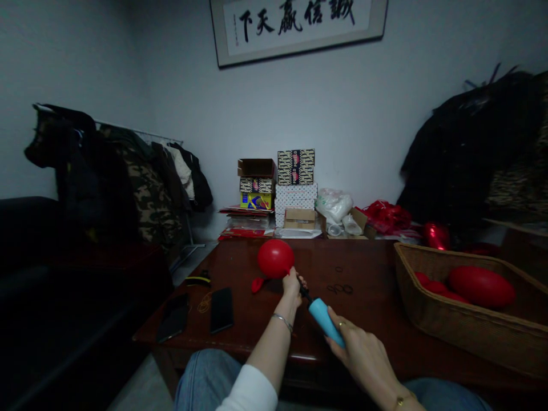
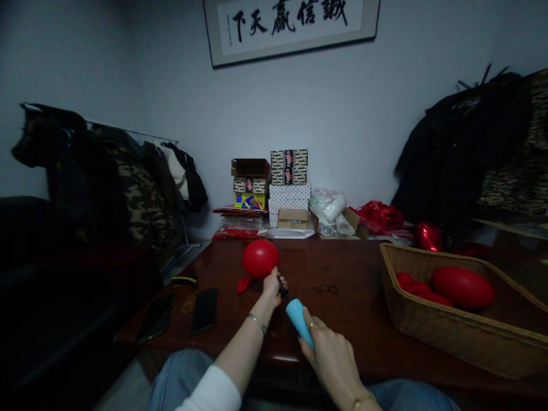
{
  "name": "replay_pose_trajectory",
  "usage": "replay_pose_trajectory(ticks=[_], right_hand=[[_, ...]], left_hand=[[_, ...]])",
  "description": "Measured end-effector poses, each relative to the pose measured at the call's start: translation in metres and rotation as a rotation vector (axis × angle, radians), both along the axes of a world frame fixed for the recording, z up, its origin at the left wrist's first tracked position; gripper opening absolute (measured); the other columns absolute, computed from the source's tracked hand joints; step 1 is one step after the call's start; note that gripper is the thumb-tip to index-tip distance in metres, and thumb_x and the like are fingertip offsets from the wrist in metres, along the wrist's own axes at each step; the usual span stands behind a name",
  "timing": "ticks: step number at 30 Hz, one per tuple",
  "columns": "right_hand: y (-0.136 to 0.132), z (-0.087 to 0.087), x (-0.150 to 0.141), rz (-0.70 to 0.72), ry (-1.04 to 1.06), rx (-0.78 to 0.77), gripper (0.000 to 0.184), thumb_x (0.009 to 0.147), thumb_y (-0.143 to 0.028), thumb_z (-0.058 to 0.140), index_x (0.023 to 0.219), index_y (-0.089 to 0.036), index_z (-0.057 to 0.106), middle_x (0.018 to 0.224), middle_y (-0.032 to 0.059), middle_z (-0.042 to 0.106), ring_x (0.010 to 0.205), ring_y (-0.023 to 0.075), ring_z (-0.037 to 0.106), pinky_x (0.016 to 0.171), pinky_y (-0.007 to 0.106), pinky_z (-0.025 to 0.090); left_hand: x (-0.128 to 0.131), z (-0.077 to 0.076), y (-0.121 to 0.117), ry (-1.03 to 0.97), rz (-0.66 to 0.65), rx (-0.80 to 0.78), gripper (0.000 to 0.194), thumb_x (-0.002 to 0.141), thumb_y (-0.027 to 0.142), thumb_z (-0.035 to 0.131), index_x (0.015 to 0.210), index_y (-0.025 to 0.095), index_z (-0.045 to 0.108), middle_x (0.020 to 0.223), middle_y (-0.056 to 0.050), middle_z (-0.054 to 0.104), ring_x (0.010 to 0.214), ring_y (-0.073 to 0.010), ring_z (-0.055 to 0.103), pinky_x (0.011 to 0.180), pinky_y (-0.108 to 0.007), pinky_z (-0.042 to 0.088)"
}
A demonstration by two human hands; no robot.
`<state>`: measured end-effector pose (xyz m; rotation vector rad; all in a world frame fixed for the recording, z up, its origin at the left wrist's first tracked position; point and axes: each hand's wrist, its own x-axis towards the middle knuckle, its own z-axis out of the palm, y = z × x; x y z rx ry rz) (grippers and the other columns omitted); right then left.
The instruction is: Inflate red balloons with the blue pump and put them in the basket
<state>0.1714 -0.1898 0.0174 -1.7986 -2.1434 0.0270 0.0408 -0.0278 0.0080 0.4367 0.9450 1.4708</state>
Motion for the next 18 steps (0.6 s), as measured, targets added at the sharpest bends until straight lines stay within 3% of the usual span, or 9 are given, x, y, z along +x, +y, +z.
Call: replay_pose_trajectory(ticks=[4,8,13,18], right_hand=[[0.013,0.007,-0.015,-0.022,-0.020,0.015,0.051,0.084,-0.029,0.044,0.134,-0.026,0.037,0.118,0.0056,0.061,0.086,0.0209,0.066,0.067,0.029,0.051],[0.008,0.004,-0.017,0.014,0.004,0.039,0.051,0.084,-0.028,0.042,0.135,-0.025,0.037,0.122,0.0054,0.059,0.089,0.0211,0.065,0.069,0.030,0.051],[-0.010,-0.010,0.003,0.031,0.044,0.044,0.051,0.084,-0.031,0.042,0.135,-0.029,0.037,0.126,0.0025,0.055,0.091,0.0200,0.065,0.073,0.031,0.053],[-0.031,-0.023,0.032,0.072,0.092,0.027,0.053,0.082,-0.031,0.044,0.134,-0.029,0.038,0.128,-0.0023,0.053,0.102,0.0165,0.060,0.080,0.026,0.052]], left_hand=[[0.001,-0.002,-0.003,-0.002,-0.017,-0.001,0.025,0.085,0.035,0.046,0.067,0.019,0.040,0.044,0.005,0.040,0.035,-0.0070,0.038,0.039,-0.019,0.031],[-0.005,-0.007,0.001,0.006,0.002,-0.008,0.025,0.084,0.037,0.046,0.068,0.019,0.039,0.044,0.006,0.039,0.034,-0.0071,0.037,0.038,-0.019,0.029],[-0.015,-0.010,0.009,-0.011,0.007,0.005,0.029,0.081,0.043,0.050,0.068,0.019,0.038,0.045,0.006,0.039,0.034,-0.0068,0.038,0.038,-0.018,0.028],[-0.027,-0.004,0.017,0.001,0.046,0.006,0.024,0.085,0.035,0.046,0.068,0.019,0.039,0.043,0.006,0.039,0.034,-0.0073,0.038,0.038,-0.019,0.029]])
